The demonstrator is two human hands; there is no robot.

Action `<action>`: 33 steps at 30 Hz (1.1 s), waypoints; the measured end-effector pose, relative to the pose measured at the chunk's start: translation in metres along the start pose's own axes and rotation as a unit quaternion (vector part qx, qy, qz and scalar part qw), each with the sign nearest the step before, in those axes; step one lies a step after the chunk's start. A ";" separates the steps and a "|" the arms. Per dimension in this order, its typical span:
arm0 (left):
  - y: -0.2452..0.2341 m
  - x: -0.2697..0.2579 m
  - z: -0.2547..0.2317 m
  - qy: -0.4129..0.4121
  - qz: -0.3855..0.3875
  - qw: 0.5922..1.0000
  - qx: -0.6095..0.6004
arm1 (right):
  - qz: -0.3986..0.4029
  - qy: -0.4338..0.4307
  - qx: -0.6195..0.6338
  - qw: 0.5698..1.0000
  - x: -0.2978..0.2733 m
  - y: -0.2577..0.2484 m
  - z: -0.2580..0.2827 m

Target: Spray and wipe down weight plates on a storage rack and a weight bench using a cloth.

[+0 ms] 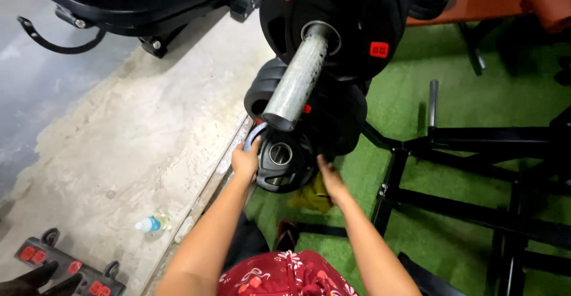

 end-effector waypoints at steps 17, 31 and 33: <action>-0.013 -0.009 0.015 0.112 0.023 0.993 -0.036 | 0.022 0.023 0.007 0.999 -0.038 0.048 0.032; -0.084 -0.059 -0.085 0.288 0.279 0.899 -0.175 | -0.116 -0.155 -0.043 0.980 -0.173 0.106 0.124; -0.093 -0.069 -0.105 0.310 0.294 0.877 -0.220 | -0.142 -0.204 -0.078 0.966 -0.186 0.106 0.150</action>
Point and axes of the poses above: each hand's wrist, its own x-axis towards the middle knuckle, its own y-axis out of the palm, z = x × y, the point moved 2 cm from there along x, towards the middle knuckle, and after that the axes turned 13 degrees about z, right-handed, at the moved point
